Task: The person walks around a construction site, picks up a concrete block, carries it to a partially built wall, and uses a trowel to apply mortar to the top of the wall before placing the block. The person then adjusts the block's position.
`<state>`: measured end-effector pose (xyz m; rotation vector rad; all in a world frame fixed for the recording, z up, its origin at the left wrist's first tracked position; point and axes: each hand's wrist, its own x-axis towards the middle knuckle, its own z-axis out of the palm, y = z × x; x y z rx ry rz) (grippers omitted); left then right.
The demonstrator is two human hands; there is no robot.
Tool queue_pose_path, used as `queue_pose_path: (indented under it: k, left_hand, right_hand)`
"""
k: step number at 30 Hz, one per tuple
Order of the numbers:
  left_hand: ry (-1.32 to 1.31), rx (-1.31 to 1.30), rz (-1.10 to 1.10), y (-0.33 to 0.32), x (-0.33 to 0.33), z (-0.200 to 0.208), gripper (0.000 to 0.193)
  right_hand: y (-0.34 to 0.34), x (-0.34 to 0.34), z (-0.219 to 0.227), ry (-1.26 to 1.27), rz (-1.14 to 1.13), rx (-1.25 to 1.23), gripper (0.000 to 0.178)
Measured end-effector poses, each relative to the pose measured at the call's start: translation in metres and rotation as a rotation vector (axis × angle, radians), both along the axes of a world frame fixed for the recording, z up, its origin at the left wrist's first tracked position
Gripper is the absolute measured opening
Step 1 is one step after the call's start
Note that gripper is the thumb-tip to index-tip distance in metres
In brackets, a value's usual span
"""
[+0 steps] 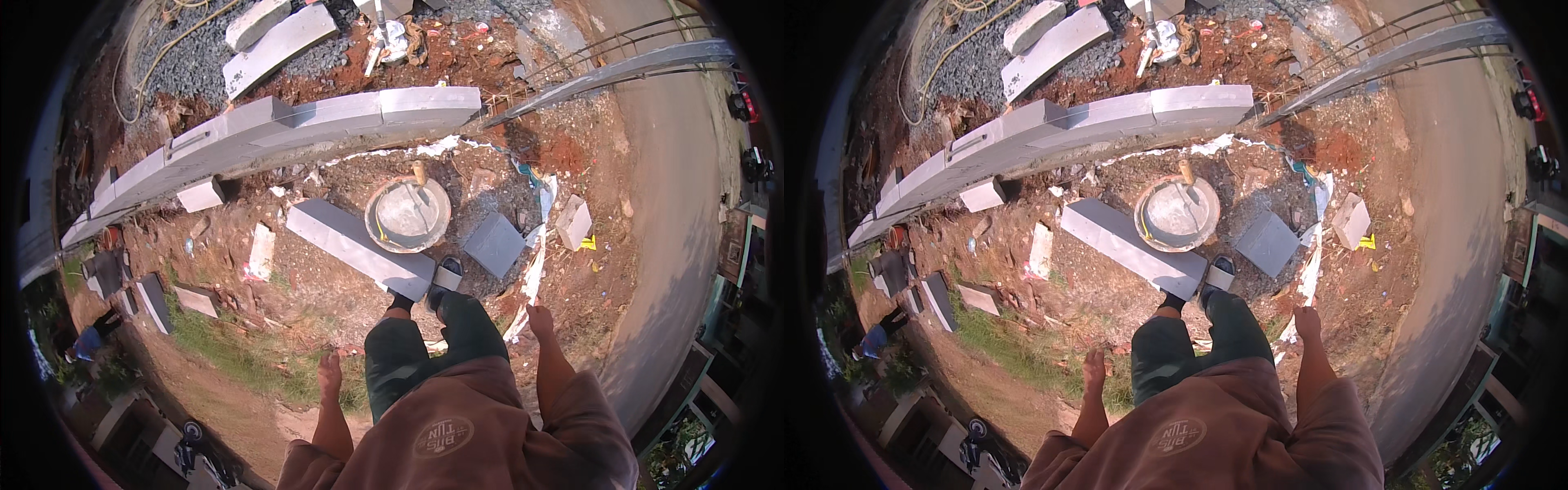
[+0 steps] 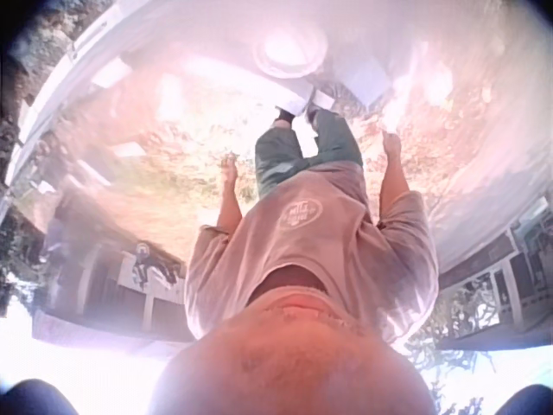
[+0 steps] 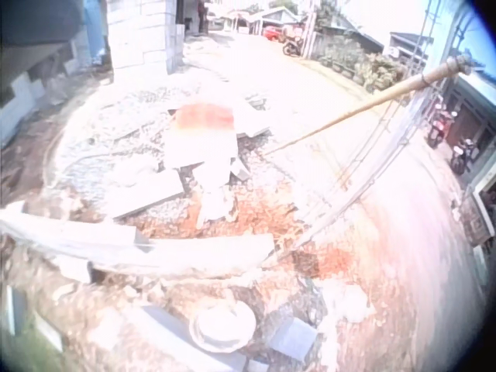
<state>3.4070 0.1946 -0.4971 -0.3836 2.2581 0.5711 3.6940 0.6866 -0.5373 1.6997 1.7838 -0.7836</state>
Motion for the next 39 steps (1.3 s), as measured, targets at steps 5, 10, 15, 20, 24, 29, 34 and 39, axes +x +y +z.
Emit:
queue_pose_path:
  k: [5,10,15,20,24,29,34,39]
  left_hand:
    - [0.179,0.336,0.046,0.082,-0.068,0.006,0.057]
    - [0.160,0.371,0.107,0.072,-0.051,-0.001,0.060]
    - [0.137,0.113,0.083,0.010,0.037,-0.012,0.049]
    - [0.093,0.010,0.353,0.000,0.119,0.011,0.041]
    - [0.140,0.061,0.500,0.058,0.134,0.038,0.041]
    - [0.137,0.216,0.522,0.112,0.143,0.006,0.048]
    - [0.112,0.300,0.502,0.141,0.100,-0.018,0.056]
    - [0.369,0.338,0.305,0.169,0.013,-0.096,0.058]
  right_hand:
    - [-0.003,-0.030,0.029,0.096,0.115,0.021,0.048]
    - [-0.015,-0.127,0.011,0.396,0.236,0.011,0.042]
    - [-0.027,-0.220,0.014,0.573,0.242,-0.132,0.042]
    - [-0.008,-0.229,0.003,0.566,0.330,-0.250,0.037]
    - [0.045,-0.215,0.009,0.386,0.458,-0.274,0.039]
    - [0.107,-0.201,0.021,0.158,0.680,-0.090,0.044]
    - [0.114,-0.193,-0.008,0.097,0.679,-0.075,0.044]
    - [0.085,-0.204,-0.130,-0.032,0.950,-0.067,0.043]
